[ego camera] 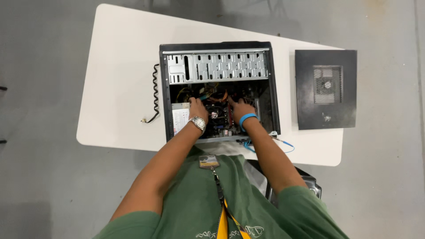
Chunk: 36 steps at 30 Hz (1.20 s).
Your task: The person opens a desktop computer case and removes internal components. They disconnect cables, unscrew and remove a fan, a heatsink, and a RAM stick, placing each item on the table. The person uses a screwdriver to loosen screws and carefully handles the components.
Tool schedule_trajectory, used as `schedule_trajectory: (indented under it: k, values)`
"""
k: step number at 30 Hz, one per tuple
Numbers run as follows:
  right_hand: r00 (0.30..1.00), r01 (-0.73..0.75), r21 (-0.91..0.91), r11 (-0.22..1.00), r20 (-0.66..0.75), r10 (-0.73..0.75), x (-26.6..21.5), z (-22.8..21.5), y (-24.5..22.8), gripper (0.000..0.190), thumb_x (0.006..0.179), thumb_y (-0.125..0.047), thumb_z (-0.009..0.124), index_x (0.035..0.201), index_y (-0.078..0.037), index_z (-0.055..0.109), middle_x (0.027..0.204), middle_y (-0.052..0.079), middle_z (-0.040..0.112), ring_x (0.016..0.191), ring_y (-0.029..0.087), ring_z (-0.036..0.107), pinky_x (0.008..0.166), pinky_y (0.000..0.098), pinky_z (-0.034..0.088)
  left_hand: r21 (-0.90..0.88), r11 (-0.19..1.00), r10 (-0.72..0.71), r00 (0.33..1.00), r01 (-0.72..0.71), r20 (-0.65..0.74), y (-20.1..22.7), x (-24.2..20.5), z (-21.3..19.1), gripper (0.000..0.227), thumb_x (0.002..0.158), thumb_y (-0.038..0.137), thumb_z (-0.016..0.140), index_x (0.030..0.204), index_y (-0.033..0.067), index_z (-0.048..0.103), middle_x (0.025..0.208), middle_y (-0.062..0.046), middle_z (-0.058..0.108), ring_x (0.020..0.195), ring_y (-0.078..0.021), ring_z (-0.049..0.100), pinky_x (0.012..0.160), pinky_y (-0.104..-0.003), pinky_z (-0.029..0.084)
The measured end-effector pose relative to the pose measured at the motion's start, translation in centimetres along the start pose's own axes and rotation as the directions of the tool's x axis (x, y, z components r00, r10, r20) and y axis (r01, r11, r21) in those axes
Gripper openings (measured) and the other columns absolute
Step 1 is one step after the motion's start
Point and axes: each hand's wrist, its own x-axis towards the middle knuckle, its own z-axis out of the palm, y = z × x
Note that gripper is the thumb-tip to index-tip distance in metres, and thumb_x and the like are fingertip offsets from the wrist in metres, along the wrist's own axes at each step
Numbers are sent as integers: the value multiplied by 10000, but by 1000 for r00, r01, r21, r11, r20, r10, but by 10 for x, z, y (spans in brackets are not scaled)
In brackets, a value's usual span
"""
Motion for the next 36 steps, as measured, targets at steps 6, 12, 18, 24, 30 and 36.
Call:
schedule_trajectory:
  k: [6, 12, 18, 24, 30, 36]
  values:
    - [998, 41, -58, 998, -46, -43, 10, 29, 3, 778, 1125, -218, 514, 1841, -374, 251, 1634, 255, 560, 1254, 483, 761, 986, 675, 652, 272, 960, -129, 959, 57, 252, -11, -17, -17, 621, 1201, 465, 387, 1797, 321, 290, 1903, 28, 146, 1709, -379, 191, 1238, -895, 255]
    - [997, 53, -120, 991, -46, -59, 14, 23, -5, 713, 1096, -180, 572, 1792, -203, 417, 1526, 281, 661, 1196, 446, 781, 959, 614, 659, 349, 934, -175, 944, 70, 280, -21, -58, -59, 567, 1240, 378, 310, 1794, 260, 293, 1858, -22, 255, 1626, -376, 373, 1200, -853, 361]
    - [999, 43, -132, 990, 10, -42, -32, -26, -29, 479, 1037, -177, 663, 1489, -45, 747, 1511, 296, 664, 1172, 446, 781, 965, 613, 643, 424, 904, -191, 934, 48, 301, -20, -51, -49, 531, 1242, 409, 381, 1765, 317, 385, 1839, 19, 329, 1642, -301, 386, 1198, -832, 379]
    - [982, 79, 2, 997, -172, -78, -19, -6, -27, 634, 1086, -215, 617, 1703, -85, 546, 1578, 273, 592, 1220, 452, 762, 940, 620, 679, 434, 901, -208, 900, 24, 383, -21, -32, -52, 510, 1257, 412, 404, 1734, 239, 455, 1728, -56, 518, 1525, -284, 542, 1136, -679, 499]
    - [971, 104, 70, 992, -225, -85, -11, 10, -22, 533, 1101, -200, 562, 1629, -164, 628, 1541, 233, 604, 1210, 434, 763, 954, 585, 695, 356, 934, -134, 938, 13, 318, -13, -22, -27, 498, 1193, 314, 449, 1669, 198, 537, 1674, -161, 558, 1476, -405, 544, 1129, -763, 450]
    - [959, 120, 52, 991, -263, -103, 8, 24, -19, 509, 1082, -210, 620, 1586, -174, 680, 1540, 217, 623, 1188, 400, 779, 985, 537, 692, 368, 930, -112, 942, -13, 316, -17, -27, -24, 556, 1220, 404, 330, 1706, 188, 492, 1701, -175, 527, 1481, -427, 523, 1110, -787, 444]
